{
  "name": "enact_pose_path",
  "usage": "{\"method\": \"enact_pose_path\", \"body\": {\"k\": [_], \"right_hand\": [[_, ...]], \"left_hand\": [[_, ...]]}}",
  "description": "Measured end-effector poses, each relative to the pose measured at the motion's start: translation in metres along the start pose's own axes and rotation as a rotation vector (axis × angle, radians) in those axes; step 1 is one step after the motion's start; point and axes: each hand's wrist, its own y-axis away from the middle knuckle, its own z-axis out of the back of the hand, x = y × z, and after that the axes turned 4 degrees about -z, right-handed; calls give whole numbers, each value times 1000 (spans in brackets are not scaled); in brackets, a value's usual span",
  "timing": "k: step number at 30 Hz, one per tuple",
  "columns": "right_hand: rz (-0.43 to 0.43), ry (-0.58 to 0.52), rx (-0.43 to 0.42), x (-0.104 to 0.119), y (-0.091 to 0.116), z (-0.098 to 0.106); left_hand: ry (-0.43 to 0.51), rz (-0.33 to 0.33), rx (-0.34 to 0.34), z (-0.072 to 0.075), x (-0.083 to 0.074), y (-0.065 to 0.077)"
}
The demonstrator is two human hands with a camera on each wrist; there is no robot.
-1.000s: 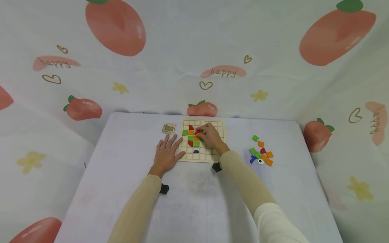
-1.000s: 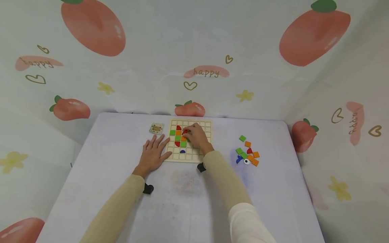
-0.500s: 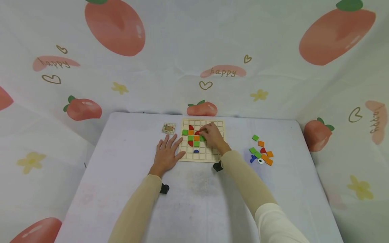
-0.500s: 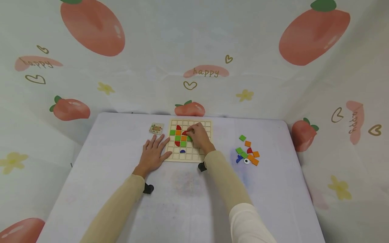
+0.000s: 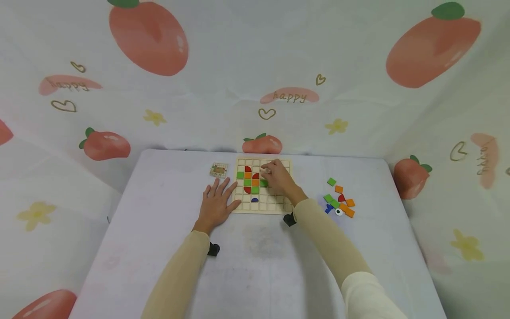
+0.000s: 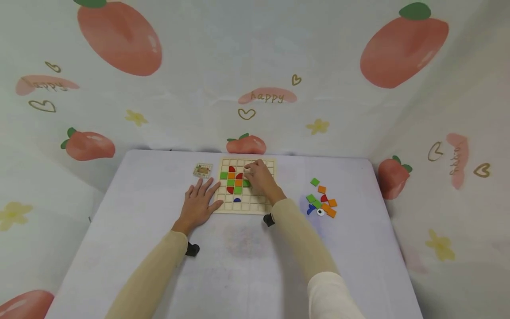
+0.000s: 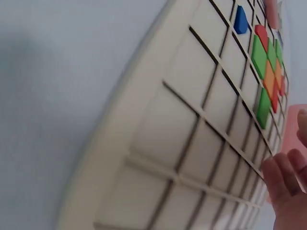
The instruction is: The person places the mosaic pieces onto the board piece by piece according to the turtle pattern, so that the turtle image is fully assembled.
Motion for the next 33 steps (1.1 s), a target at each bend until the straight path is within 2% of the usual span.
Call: {"method": "enact_pose_path", "body": {"k": [5,9,12,18,24,33], "right_hand": [[50,220,-60,1,9,14],[39,412,-104,-8,16,18],[33,495,-119,-18,23,21],[27,548,-134,-33,38,30],[-36,583,-99,-49,49,39],[-108,546,-120,-89,60,59]], "left_hand": [[-13,12,2,-1,2,3],[-8,13,2,-1,2,5],[-7,10,-7,-2,3,5],[-5,11,-14,-3,6,4],[-6,12,15,-4,6,2],[-5,12,20,-4,2,-1]]}}
